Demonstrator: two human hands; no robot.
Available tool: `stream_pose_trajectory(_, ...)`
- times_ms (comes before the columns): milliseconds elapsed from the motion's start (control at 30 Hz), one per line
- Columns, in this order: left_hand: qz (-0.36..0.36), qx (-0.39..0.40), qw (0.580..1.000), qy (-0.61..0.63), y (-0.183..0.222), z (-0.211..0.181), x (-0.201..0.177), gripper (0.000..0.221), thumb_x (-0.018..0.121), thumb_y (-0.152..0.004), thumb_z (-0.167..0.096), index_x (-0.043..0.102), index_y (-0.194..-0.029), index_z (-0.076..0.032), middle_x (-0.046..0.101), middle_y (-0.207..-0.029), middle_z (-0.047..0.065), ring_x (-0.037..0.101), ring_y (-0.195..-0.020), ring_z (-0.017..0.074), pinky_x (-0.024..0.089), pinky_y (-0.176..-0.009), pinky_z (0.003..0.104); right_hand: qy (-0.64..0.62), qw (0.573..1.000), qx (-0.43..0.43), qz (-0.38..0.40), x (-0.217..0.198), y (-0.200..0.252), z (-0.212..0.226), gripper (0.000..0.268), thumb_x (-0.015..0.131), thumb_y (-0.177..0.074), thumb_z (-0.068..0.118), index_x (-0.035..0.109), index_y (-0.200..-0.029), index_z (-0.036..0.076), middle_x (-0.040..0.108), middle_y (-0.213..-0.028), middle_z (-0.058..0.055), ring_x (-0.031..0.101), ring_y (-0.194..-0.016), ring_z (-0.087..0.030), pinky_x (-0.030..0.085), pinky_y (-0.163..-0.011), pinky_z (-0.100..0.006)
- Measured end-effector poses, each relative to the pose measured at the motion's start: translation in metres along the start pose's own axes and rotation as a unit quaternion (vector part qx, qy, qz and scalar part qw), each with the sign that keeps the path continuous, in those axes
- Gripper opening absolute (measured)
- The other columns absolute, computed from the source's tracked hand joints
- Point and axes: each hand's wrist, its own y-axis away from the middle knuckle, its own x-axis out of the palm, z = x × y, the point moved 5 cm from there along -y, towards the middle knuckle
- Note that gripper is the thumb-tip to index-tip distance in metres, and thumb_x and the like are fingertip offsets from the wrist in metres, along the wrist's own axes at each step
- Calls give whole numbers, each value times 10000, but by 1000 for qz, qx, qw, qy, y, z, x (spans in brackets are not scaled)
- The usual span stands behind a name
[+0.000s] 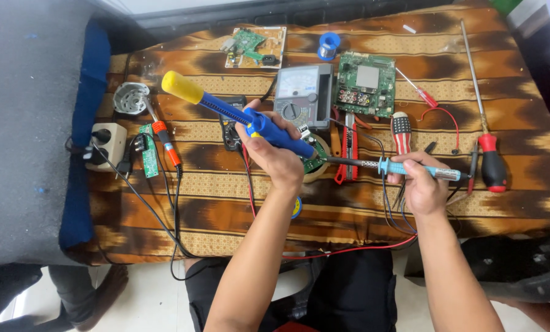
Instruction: Testing a circuit board with a multimeter and performing soldering/desoldering tasks.
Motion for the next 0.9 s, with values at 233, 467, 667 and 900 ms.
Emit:
stream_pose_trajectory(233, 5, -1, 1000, -9, 7, 3, -1, 827, 377, -969, -780, 444, -1307, -29, 521, -768, 56, 591, -485, 133, 536, -450, 242, -10, 1000, 6, -4, -3, 0, -4, 318, 656, -880, 244, 732, -991, -44, 558, -534, -201, 628, -515, -236, 560, -521, -299)
stream_pose_trajectory(467, 5, 40, 999, -23, 15, -3, 7, 906, 394, -939, -810, 445, -1337, 2, 519, -769, 71, 579, -486, 131, 523, -469, 227, -22, 1000, 4, -5, -3, 1, -7, 332, 655, -874, 242, 720, -996, -60, 535, -515, -202, 609, -499, -242, 556, -520, -312)
stream_pose_trajectory(667, -5, 40, 998, -50, 8, 3, -1, 762, 406, -1005, -702, 469, -1295, 0, 527, -724, 41, 570, -438, 129, 509, -419, 223, -23, 1000, 2, -6, -2, 5, -6, 326, 650, -872, 237, 721, -989, -59, 532, -508, -199, 608, -496, -245, 558, -523, -322)
stream_pose_trajectory(900, -33, -12, 999, 42, -1, -17, -15, 796, 421, -961, -784, 447, -1342, -86, 551, -732, -4, 605, -474, 125, 556, -464, 255, -121, 982, 49, -138, -15, 21, 2, 306, 665, -884, 355, 758, -1021, 97, 597, -596, -142, 603, -527, -211, 559, -548, -319)
